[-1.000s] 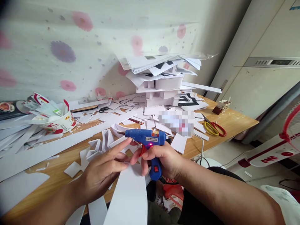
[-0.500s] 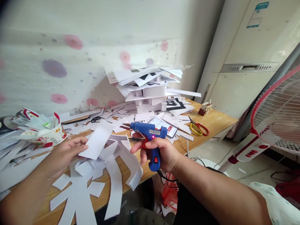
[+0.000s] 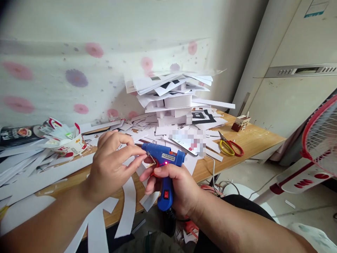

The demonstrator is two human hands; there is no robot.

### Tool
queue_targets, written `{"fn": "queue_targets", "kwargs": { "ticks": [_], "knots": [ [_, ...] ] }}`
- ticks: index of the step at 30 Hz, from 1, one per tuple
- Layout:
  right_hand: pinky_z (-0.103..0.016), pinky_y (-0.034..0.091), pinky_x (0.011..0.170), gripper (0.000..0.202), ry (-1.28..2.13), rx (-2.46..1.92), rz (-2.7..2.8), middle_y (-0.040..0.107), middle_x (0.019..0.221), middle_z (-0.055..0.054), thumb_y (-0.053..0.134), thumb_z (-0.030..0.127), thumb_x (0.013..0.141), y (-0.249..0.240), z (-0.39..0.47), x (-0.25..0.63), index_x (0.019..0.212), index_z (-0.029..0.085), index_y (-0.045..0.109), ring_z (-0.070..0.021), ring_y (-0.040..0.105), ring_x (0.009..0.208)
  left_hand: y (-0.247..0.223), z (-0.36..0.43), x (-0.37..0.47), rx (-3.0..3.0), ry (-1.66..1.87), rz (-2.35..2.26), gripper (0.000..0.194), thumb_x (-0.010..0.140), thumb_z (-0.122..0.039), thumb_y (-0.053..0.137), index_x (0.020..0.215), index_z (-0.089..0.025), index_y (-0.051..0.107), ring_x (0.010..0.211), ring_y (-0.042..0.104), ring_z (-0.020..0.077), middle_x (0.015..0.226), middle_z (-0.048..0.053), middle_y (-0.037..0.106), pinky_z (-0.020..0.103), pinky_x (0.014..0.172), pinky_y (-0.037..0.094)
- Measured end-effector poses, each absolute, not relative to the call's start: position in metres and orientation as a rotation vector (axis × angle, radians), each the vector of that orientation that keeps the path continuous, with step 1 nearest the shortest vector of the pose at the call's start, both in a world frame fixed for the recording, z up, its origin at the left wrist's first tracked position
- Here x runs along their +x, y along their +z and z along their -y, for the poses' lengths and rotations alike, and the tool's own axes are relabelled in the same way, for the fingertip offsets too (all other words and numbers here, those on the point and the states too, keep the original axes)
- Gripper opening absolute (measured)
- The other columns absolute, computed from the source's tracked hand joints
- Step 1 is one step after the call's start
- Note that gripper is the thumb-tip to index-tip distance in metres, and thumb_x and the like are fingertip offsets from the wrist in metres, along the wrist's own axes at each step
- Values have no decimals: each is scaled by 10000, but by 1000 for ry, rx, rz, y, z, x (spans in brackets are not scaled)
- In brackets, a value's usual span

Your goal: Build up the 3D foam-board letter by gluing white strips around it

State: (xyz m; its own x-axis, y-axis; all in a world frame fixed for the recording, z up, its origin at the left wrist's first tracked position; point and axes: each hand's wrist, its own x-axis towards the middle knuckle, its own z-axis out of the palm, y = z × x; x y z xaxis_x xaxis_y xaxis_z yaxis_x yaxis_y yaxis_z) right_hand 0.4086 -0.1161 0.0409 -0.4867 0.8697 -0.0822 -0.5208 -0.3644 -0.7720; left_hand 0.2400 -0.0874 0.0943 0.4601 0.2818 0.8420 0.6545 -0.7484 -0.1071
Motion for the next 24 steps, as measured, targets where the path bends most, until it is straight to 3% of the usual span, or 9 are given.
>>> {"fn": "queue_targets", "kwargs": {
  "ticks": [13, 20, 24],
  "knots": [
    [-275, 492, 615, 171, 1831, -662, 842, 682, 719, -48, 644, 225, 614, 44, 122, 400, 740, 125, 702, -136, 604, 568, 86, 84, 241, -2310, -1054, 803, 132, 780, -80, 642, 702, -186, 650, 796, 553, 226, 786, 41, 615, 430, 781, 360],
    [-243, 480, 599, 181, 1868, -740, 883, 651, 628, -45, 636, 234, 566, 46, 123, 396, 678, 111, 707, -134, 606, 560, 81, 83, 226, -2433, -1013, 822, 149, 834, -90, 573, 725, -186, 604, 829, 540, 217, 841, 34, 604, 431, 787, 290],
    [-238, 474, 575, 166, 1913, -723, 872, 679, 704, -42, 629, 193, 552, 44, 121, 394, 692, 128, 689, -126, 607, 549, 75, 81, 220, -2457, -995, 818, 142, 812, -70, 549, 726, -180, 574, 851, 555, 229, 861, 39, 602, 445, 796, 271]
  ]
}}
